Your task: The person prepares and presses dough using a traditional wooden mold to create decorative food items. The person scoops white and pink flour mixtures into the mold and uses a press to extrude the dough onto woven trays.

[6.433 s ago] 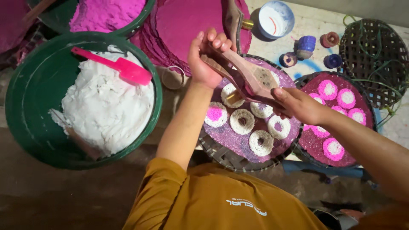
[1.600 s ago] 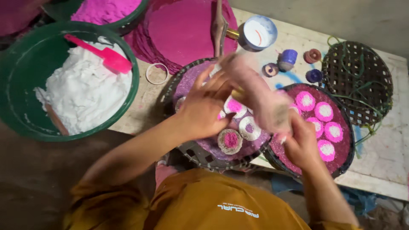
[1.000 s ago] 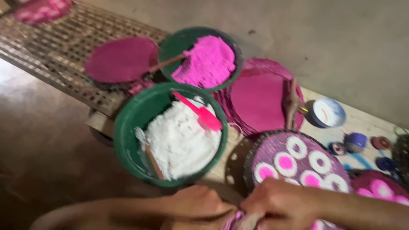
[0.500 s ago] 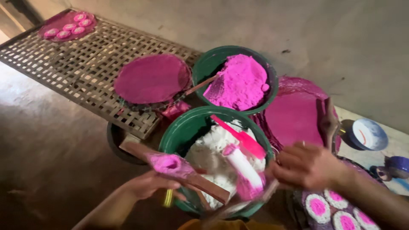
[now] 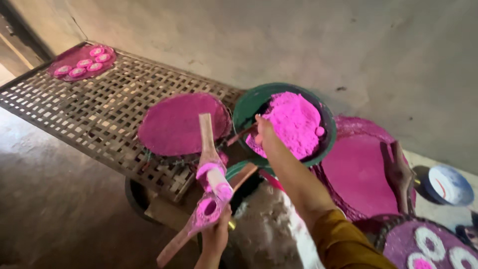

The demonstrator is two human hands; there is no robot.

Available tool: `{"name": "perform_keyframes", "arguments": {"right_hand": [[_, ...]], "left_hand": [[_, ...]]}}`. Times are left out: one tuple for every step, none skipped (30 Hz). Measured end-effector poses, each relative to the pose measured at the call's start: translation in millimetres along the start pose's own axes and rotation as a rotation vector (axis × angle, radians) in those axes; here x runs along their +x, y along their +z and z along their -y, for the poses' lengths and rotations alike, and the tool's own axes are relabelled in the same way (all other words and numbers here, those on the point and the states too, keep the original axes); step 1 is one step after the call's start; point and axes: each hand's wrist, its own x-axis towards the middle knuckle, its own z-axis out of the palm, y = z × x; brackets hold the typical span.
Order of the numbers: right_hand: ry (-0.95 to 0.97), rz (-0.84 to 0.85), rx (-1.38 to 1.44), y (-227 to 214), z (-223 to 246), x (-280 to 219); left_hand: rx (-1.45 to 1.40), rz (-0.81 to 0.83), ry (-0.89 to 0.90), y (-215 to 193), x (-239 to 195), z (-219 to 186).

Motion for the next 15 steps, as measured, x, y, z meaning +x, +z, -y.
{"name": "perform_keyframes", "arguments": {"right_hand": [[0.037,0.01,-0.001,1,0,9],[0.088,0.009,0.002,-4,-6,14],[0.082,0.047,-0.031,-11,-7,17],[0.072,0.085,-0.058,-20,-5,14],[0.062,0.123,-0.084,-29,-1,8],[0.02,0.251,-0.152,-43,10,-1],[-0.024,0.378,-0.219,-59,22,-13],[-0.069,0.506,-0.285,-71,31,-24],[-0.099,0.418,-0.6,-79,44,-32],[-0.125,0.327,-0.914,-84,63,-38],[-0.15,0.228,-1.225,-85,81,-42],[-0.236,0.275,-1.461,-79,97,-42],[-0.325,0.322,-1.697,-74,114,-41],[-0.411,0.371,-1.932,-72,125,-41],[-0.444,0.354,-2.148,-65,134,-36]], "left_hand": [[0.014,-0.002,-0.048,2,-1,-2],[0.036,0.001,-0.111,0,-3,-6],[0.057,0.005,-0.174,-3,-4,-10],[0.053,-0.001,-0.12,-6,-3,-15],[0.048,-0.006,-0.066,-7,-2,-20],[0.036,-0.005,-0.014,-5,-1,-24],[-0.021,-0.009,-0.099,-4,0,-29],[-0.078,-0.014,-0.183,-4,0,-32],[-0.133,-0.02,-0.268,-4,-2,-34],[-0.084,-0.007,-0.167,-5,-2,-36],[-0.036,0.005,-0.066,-7,-2,-38],[0.012,0.01,0.041,-7,0,-38],[-0.005,0.025,-0.018,-8,1,-37],[-0.022,0.041,-0.082,-9,-1,-35],[-0.04,0.057,-0.146,-10,-3,-33]]}}
